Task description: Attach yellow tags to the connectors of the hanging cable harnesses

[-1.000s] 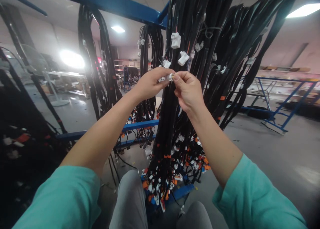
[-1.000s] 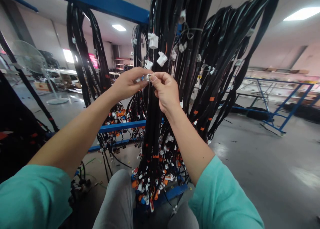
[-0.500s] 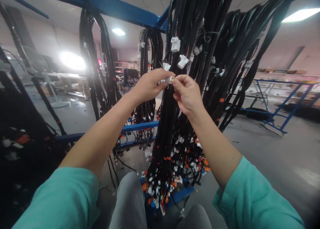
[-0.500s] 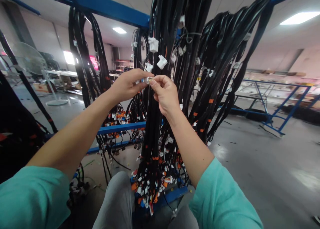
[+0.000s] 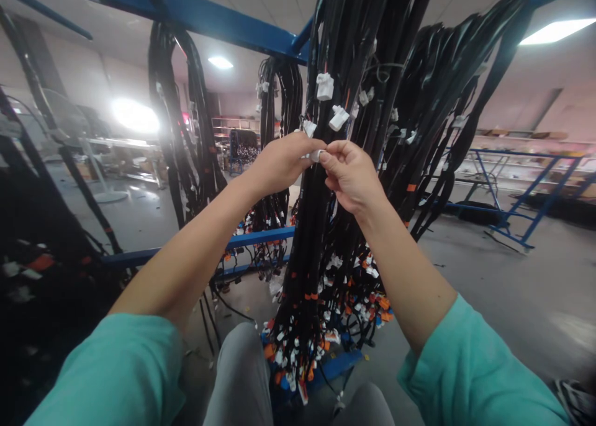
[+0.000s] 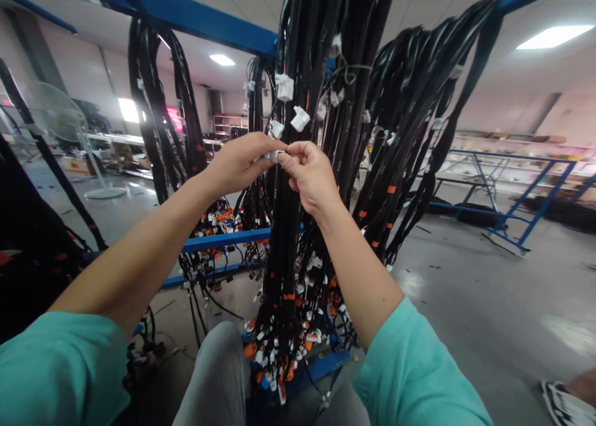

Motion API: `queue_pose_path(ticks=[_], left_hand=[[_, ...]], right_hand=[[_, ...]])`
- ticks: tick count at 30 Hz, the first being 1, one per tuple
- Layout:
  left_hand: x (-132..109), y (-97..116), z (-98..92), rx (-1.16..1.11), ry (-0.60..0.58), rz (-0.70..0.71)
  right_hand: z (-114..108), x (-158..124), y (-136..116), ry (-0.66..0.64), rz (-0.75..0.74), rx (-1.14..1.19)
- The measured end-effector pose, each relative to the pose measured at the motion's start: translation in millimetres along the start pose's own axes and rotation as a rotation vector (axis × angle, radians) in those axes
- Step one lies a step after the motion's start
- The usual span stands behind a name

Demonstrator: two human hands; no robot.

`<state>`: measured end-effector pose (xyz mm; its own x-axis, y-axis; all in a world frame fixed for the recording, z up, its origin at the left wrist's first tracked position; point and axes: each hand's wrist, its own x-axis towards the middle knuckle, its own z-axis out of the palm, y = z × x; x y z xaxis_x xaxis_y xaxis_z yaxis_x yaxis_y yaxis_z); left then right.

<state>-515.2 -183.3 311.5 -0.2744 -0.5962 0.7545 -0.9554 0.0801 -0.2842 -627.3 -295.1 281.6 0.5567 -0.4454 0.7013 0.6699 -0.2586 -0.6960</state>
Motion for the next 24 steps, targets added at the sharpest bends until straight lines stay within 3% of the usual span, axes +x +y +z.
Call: queue_pose_path(ticks=[5,17,24], left_hand=[[0,5,1.1,0.095,-0.063,0.015],[1,6,5.5,0.058,-0.080,-0.018],[-8,0,14.5,-0.068,-0.026,-0.001]], right_hand=[[-3,-3,-6,-0.100,0.237,0.014],[1,-5,-4,0.044,0.146,-0.034],[-18,-17,4,0.070,0.325,0.214]])
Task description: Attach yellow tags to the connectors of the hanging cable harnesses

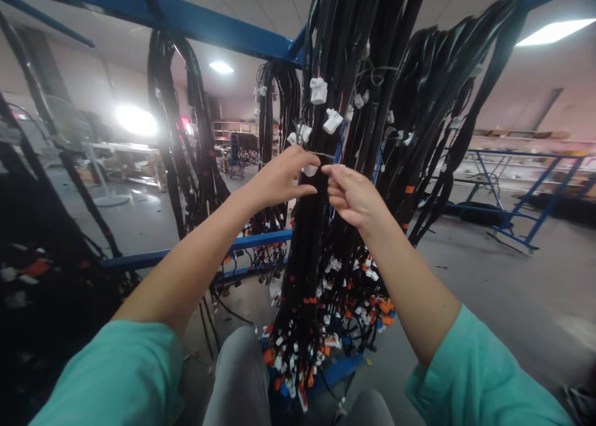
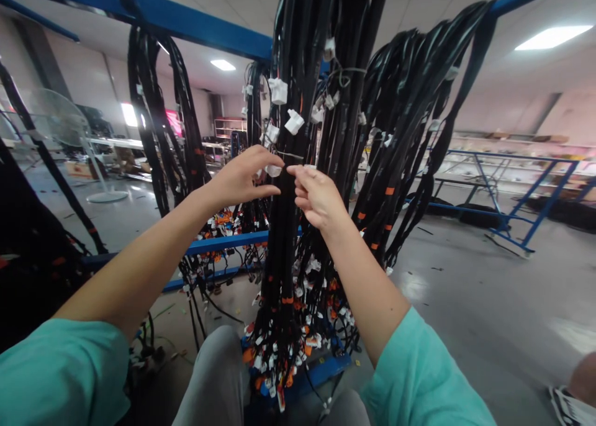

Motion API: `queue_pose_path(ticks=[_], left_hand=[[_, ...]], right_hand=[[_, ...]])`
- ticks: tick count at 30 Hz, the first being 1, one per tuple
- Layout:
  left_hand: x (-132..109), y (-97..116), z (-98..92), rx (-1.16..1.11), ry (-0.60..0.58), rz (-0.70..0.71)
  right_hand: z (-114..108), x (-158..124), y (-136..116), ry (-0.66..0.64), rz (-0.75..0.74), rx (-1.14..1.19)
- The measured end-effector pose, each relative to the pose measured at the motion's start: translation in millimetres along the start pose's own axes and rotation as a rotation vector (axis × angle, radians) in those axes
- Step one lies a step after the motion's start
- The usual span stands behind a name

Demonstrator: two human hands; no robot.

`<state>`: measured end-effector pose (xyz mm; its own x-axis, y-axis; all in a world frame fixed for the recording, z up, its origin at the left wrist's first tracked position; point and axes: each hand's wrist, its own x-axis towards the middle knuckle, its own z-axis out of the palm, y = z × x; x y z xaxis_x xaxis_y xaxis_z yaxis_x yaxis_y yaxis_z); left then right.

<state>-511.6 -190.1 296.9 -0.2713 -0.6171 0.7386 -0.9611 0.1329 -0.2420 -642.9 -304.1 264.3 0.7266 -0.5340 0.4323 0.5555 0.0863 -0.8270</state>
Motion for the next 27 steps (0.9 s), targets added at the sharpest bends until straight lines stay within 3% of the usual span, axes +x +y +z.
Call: queue_pose_path(ticks=[6,10,14,17,23,27], left_hand=[[-7,-11,-11.2,0.002,0.114,-0.182],[-6,-18,-11.8,0.009,0.130,-0.166],[-4,-19,-7.3,0.061,0.073,-0.180],[-1,-13,-7.1,0.140,0.078,-0.231],[17,-3,-8.3,0.234,0.209,-0.335],[35,-6,-4.2,0.374,0.190,-0.526]], right_hand=[[-42,-32,32,0.092,0.288,0.307],[-73,-58,74,0.123,0.442,0.435],[-100,-89,116,0.197,0.583,0.579],[-119,-115,142,0.245,0.649,0.657],[-155,-166,181,0.332,0.760,0.745],[-174,-195,196,0.304,0.777,0.707]])
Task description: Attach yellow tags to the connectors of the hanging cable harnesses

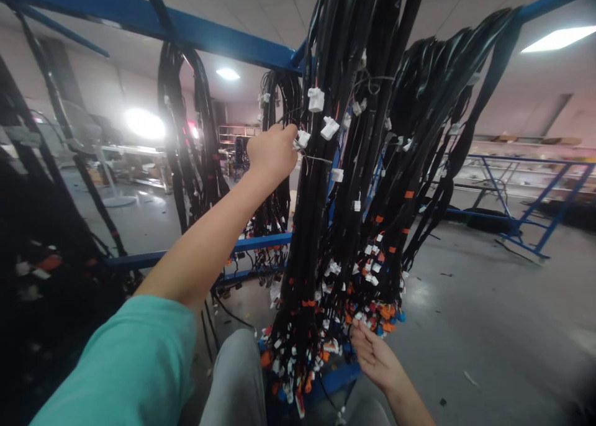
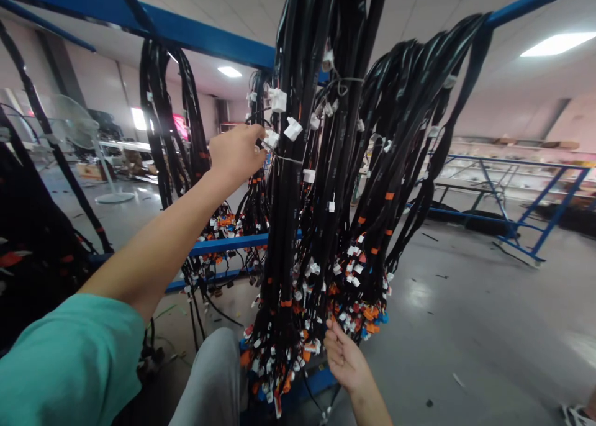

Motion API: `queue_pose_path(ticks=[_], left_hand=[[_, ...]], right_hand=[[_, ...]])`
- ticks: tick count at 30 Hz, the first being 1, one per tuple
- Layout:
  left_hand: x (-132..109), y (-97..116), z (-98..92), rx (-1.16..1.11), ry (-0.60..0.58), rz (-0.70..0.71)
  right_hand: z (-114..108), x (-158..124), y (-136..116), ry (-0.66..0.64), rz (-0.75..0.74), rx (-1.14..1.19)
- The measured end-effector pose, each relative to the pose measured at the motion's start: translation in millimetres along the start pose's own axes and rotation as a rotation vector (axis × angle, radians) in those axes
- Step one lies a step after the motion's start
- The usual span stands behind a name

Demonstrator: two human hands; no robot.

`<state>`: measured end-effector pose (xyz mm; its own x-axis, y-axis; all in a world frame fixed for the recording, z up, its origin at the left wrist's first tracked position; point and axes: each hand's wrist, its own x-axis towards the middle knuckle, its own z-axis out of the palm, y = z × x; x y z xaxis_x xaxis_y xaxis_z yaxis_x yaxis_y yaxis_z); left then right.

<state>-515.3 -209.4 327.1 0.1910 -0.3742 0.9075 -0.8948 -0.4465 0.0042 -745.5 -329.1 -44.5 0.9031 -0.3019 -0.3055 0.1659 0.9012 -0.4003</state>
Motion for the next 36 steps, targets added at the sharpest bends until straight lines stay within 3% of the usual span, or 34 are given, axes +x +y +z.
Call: queue_pose_path(ticks=[3,7,12,15,19,25,31,36], left_hand=[[7,1,8.6,0.050,-0.022,-0.055],[11,-9,21.8,-0.048,0.045,0.028],[16,-28,26.2,-0.199,0.131,0.113],[19,-31,19.2,-0.268,0.101,0.132],[22,-26,11.8,-0.311,0.083,0.154],[26,-20,18.2,-0.320,0.141,0.191],[24,-11,22.3,-0.326,0.138,0.188],[24,0,24.2,-0.333,0.111,0.167]], right_hand=[[-17,-6,6,0.079,-0.011,0.017],[-28,-12,11,0.129,-0.020,-0.008],[-24,-13,15,0.228,-0.031,0.089],[-19,-12,16,0.253,-0.023,0.107],[-18,-9,17,0.160,-0.019,0.035],[-33,-6,18,0.080,-0.032,-0.032],[-35,-15,22,0.095,0.037,0.114],[-25,-20,30,0.188,0.029,0.056]])
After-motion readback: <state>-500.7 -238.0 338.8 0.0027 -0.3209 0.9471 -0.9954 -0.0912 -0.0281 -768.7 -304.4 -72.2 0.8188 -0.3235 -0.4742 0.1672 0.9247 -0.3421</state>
